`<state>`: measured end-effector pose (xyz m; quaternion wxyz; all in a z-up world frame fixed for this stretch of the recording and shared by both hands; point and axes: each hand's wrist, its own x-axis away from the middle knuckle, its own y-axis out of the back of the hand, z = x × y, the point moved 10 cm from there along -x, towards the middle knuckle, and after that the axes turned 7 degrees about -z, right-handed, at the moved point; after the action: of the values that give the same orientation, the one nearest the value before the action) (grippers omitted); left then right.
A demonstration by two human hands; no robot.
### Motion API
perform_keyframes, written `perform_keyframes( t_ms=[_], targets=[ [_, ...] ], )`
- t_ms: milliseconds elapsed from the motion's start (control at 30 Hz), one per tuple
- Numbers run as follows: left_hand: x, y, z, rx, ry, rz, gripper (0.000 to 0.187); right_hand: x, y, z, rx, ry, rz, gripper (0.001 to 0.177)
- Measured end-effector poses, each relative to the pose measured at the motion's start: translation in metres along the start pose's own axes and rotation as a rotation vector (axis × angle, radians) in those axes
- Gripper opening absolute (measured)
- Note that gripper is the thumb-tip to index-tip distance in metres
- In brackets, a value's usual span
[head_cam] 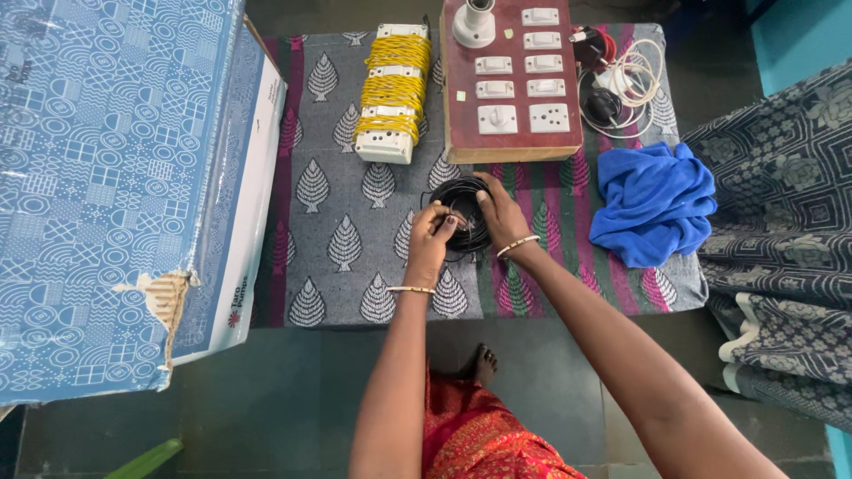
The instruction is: The person wraps a yellow cable around a white power strip and places it on a table. They then retrieve a black cable from a cardboard box, place it on the table, and begin untangling it by hand.
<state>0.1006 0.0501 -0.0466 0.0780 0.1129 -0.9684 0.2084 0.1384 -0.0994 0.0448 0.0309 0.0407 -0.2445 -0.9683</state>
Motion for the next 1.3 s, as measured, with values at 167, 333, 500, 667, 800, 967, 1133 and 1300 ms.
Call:
perform_keyframes(
  t_ms=[167, 333, 500, 667, 800, 967, 1133, 1300],
  targets=[
    [0.014, -0.010, -0.023, 0.104, -0.011, 0.052, 0.008, 0.002, 0.002, -0.002, -0.027, 0.109, -0.046, 0.038],
    [0.015, -0.010, -0.036, 0.298, -0.054, -0.006, 0.009, 0.001, 0.000, -0.012, 0.013, 0.089, -0.054, 0.038],
    [0.018, -0.013, -0.045, -0.044, -0.054, -0.114, 0.022, 0.003, 0.000, -0.013, 0.014, 0.127, -0.087, 0.038],
    [0.041, -0.042, -0.090, -0.324, -0.288, -0.137, 0.014, 0.003, -0.001, -0.015, 0.044, 0.150, -0.128, 0.038],
    [0.057, -0.054, -0.124, -0.451, -0.297, -0.147, 0.024, 0.004, -0.003, -0.013, 0.089, 0.176, -0.161, 0.037],
    [0.074, -0.060, -0.188, -0.271, -0.399, -0.152, 0.029, 0.000, -0.008, -0.011, 0.173, 0.286, -0.202, 0.032],
    [0.068, -0.035, -0.249, -0.186, -0.465, -0.268, 0.026, 0.000, -0.008, -0.015, 0.171, 0.265, -0.213, 0.032],
    [0.058, 0.011, -0.240, -0.005, -0.408, -0.424, 0.029, -0.004, -0.007, -0.032, 0.043, 0.184, -0.186, 0.031]
  ],
)
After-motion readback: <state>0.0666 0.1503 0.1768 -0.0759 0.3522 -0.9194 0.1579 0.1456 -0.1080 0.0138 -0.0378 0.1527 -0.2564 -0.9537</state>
